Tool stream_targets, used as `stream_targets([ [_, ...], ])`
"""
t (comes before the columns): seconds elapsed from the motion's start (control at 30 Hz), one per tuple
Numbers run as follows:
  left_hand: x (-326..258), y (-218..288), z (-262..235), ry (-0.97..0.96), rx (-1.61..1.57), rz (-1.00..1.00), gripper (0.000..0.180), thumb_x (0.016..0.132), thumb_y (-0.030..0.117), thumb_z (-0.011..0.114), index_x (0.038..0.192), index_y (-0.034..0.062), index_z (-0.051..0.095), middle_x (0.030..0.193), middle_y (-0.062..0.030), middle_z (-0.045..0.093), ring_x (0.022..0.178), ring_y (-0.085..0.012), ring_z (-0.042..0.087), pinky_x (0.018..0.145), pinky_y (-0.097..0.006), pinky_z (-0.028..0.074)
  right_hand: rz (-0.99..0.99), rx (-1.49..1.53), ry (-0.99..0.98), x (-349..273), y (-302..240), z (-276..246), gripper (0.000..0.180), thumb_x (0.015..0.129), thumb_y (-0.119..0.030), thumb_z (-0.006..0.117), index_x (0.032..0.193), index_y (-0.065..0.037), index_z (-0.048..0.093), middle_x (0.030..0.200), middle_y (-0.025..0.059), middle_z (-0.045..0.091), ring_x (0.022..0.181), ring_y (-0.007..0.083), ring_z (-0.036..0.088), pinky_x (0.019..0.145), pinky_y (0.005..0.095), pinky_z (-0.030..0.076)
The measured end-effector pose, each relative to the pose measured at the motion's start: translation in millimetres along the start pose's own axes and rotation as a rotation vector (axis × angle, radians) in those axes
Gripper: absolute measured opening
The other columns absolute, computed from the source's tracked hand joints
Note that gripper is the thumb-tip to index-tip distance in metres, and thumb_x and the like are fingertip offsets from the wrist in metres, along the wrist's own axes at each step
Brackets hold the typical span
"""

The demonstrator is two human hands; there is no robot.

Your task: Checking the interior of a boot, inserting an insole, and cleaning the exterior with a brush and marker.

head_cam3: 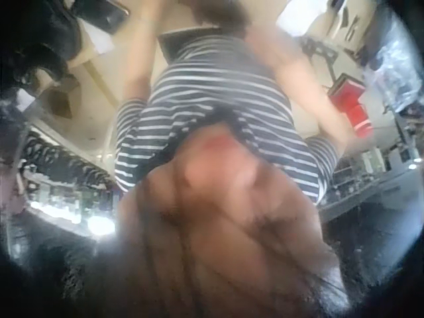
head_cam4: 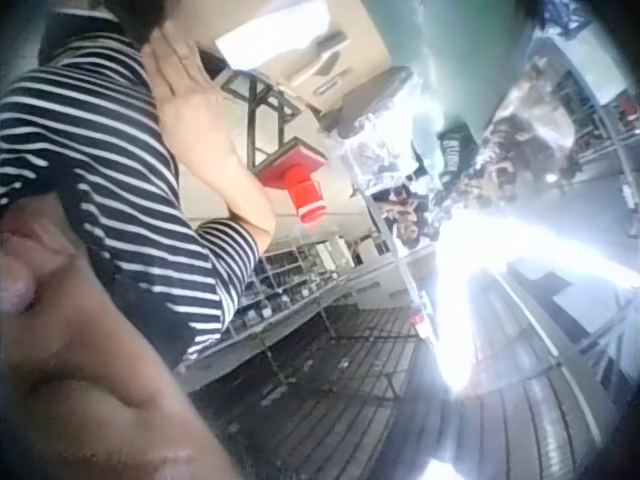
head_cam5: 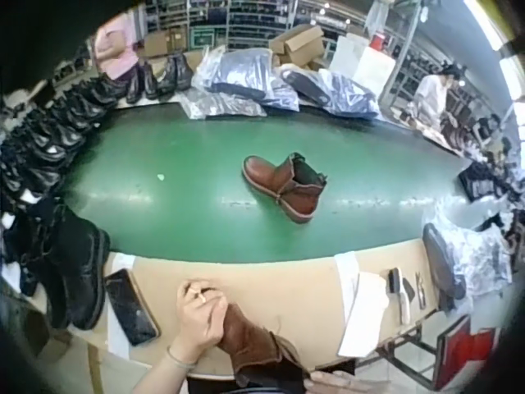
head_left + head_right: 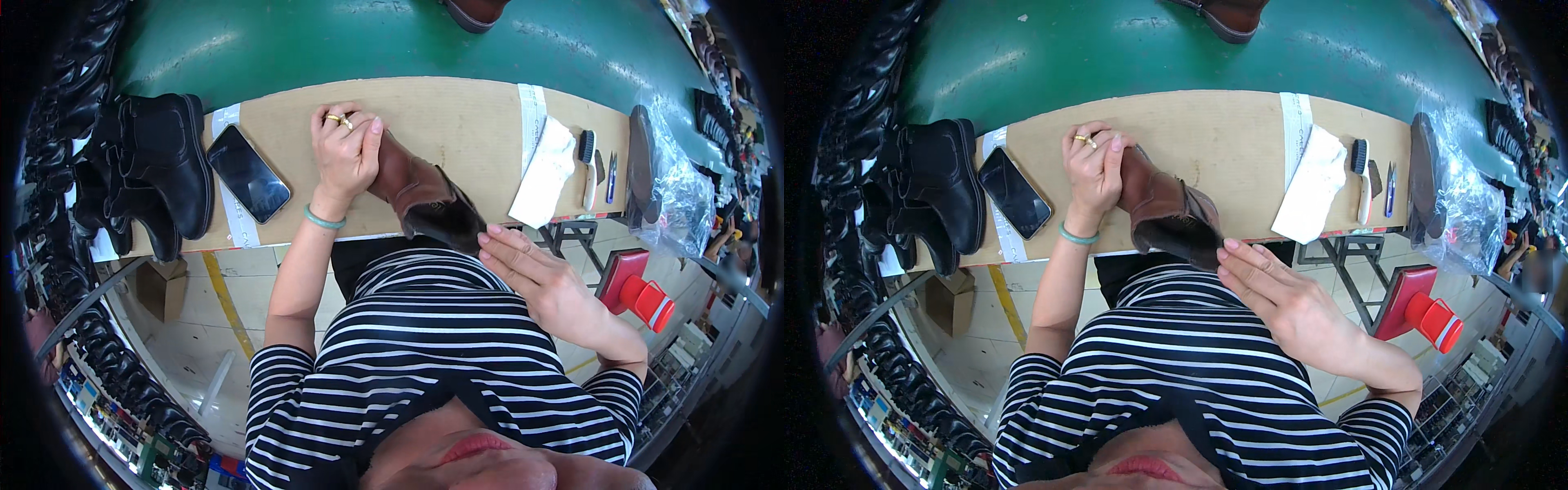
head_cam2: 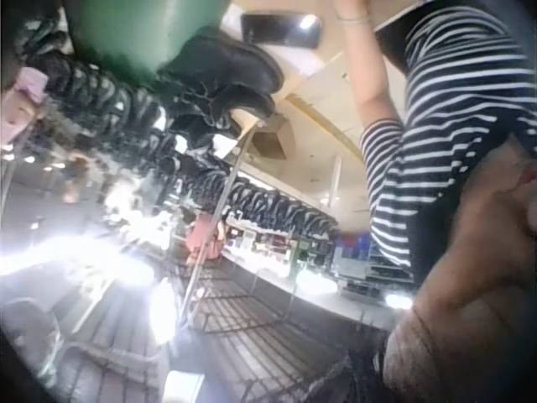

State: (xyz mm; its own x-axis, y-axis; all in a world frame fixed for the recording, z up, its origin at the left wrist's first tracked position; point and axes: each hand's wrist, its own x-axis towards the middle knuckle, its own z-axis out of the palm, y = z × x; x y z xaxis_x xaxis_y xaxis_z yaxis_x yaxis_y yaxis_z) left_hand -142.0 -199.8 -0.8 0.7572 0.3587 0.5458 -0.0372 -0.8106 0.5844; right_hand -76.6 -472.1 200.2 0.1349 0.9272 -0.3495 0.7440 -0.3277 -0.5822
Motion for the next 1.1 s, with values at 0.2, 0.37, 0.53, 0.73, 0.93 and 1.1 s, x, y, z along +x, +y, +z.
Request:
stream_targets([
  [0.2, 1, 22, -19, 0.025, 0.055, 0.074, 0.024, 0.09, 0.011, 0.051, 0.076, 0.0083, 0.07, 0.084, -0.002, 0.071, 0.091, -0.0244, 0.061, 0.093, -0.04, 0.036, -0.14, 0.054, 0.086, -11, 6, 6, 0.043, 0.071, 0.004, 0.06, 0.114, 0.005, 0.065, 0.124, 0.0179, 0.062, 0.126, 0.0321, 0.055, 0.102, 0.0418, 0.049],
  [0.37, 0, 19, -14, 0.069, 0.056, 0.078, 0.015, 0.083, 0.013, 0.061, 0.072, 0.0082, 0.069, 0.08, -0.001, 0.069, 0.087, -0.0242, 0.06, 0.093, -0.044, 0.035, -0.302, 0.245, 0.089, 8, 2, 5, 0.052, 0.074, 0.009, 0.057, 0.125, 0.012, 0.052, 0.125, 0.0258, 0.054, 0.118, 0.0386, 0.054, 0.09, 0.0414, 0.051],
  [0.53, 7, 32, -12, 0.071, 0.13, 0.116, 0.016, 0.083, 0.016, 0.064, 0.07, 0.0077, 0.068, 0.077, -0.0018, 0.068, 0.086, -0.0244, 0.06, 0.09, -0.045, 0.036, 0.041, 0.2, -0.253, 59, -5, 28, 0.049, 0.077, 0.002, 0.053, 0.123, 0.018, 0.044, 0.107, 0.032, 0.059, 0.1, 0.0441, 0.059, 0.088, 0.0449, 0.05],
  [0.73, 8, 33, -11, 0.04, 0.167, 0.079, 0.021, 0.089, 0.015, 0.059, 0.072, 0.0071, 0.068, 0.075, -0.0035, 0.067, 0.086, -0.0228, 0.061, 0.086, -0.04, 0.036, 0.062, 0.105, -0.5, 103, 10, 38, 0.031, 0.079, -0.014, 0.055, 0.092, 0.013, 0.065, 0.101, 0.0285, 0.066, 0.096, 0.0373, 0.066, 0.086, 0.0427, 0.052],
  [0.93, -3, 22, 1, 0.036, 0.061, 0.032, 0.022, 0.087, 0.017, 0.061, 0.069, 0.0056, 0.067, 0.074, -0.0051, 0.068, 0.085, -0.0252, 0.062, 0.087, -0.045, 0.036, 0.222, -0.023, -0.434, 86, -8, 47, 0.045, 0.079, -0.012, 0.061, 0.114, 0.016, 0.054, 0.098, 0.0278, 0.067, 0.094, 0.0393, 0.066, 0.085, 0.0428, 0.054],
  [1.1, -3, 24, 17, 0.038, 0.001, 0.026, 0.024, 0.087, 0.016, 0.061, 0.066, 0.0049, 0.067, 0.071, -0.0057, 0.067, 0.083, -0.0264, 0.062, 0.085, -0.044, 0.037, 0.355, 0.288, -0.295, 89, 12, 35, 0.028, 0.086, -0.015, 0.051, 0.089, 0.009, 0.064, 0.083, 0.0266, 0.067, 0.084, 0.0377, 0.068, 0.078, 0.0463, 0.053],
])
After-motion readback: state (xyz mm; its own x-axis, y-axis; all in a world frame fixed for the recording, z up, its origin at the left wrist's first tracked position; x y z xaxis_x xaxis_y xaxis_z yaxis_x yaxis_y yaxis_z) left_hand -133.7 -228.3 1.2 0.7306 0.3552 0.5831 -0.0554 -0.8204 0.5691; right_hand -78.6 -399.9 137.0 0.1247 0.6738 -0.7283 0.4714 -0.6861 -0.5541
